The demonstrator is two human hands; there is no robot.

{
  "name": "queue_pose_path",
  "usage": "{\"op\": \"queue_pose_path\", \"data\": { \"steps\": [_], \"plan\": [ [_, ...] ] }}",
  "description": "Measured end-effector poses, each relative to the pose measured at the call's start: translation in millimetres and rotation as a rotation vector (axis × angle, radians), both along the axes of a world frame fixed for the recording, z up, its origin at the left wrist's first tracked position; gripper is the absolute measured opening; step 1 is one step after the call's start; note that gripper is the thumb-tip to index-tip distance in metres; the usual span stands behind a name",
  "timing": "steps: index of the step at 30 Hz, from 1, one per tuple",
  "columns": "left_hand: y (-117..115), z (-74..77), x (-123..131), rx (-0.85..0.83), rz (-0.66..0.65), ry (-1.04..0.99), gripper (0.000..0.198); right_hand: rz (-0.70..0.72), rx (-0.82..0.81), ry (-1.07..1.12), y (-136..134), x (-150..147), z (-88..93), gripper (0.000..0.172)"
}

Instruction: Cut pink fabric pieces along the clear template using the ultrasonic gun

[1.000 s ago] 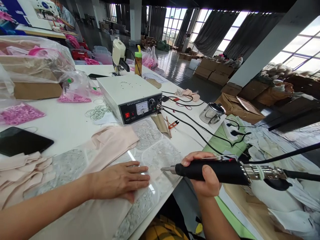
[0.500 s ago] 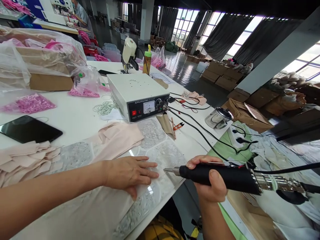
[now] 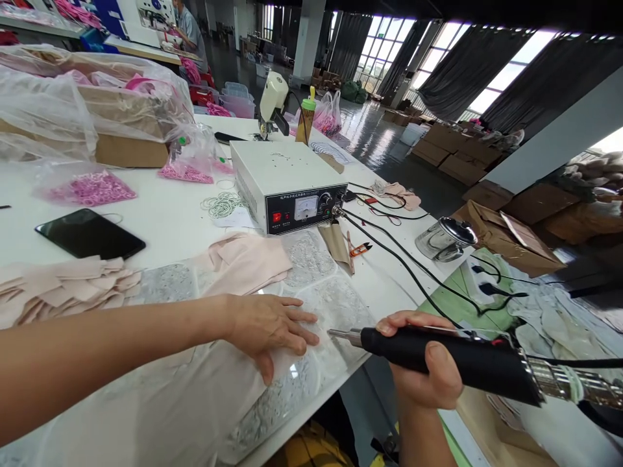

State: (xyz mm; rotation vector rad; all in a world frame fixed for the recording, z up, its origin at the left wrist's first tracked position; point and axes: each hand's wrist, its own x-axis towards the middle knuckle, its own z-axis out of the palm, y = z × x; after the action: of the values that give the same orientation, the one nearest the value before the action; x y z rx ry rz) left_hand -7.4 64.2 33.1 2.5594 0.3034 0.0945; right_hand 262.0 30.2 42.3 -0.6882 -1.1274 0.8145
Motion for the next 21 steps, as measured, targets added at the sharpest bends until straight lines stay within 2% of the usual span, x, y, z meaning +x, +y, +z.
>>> {"op": "queue_pose_path", "data": {
  "steps": [6, 13, 21],
  "plan": [
    [-0.5, -1.4, -1.1, -0.027, 0.015, -0.037, 0.051, -0.032, 0.001, -0.047, 1.1, 1.1, -1.6, 0.021],
    [2.5, -8.4, 0.6, -0.056, 0.03, -0.102, 0.063, -0.012, -0.021, -0.003, 2.3, 1.3, -3.6, 0.02],
    [4.8, -12.5, -0.5, -0.067, 0.025, -0.181, 0.058, 0.001, -0.018, 0.008, 3.4, 0.8, 0.7, 0.019]
  ]
}}
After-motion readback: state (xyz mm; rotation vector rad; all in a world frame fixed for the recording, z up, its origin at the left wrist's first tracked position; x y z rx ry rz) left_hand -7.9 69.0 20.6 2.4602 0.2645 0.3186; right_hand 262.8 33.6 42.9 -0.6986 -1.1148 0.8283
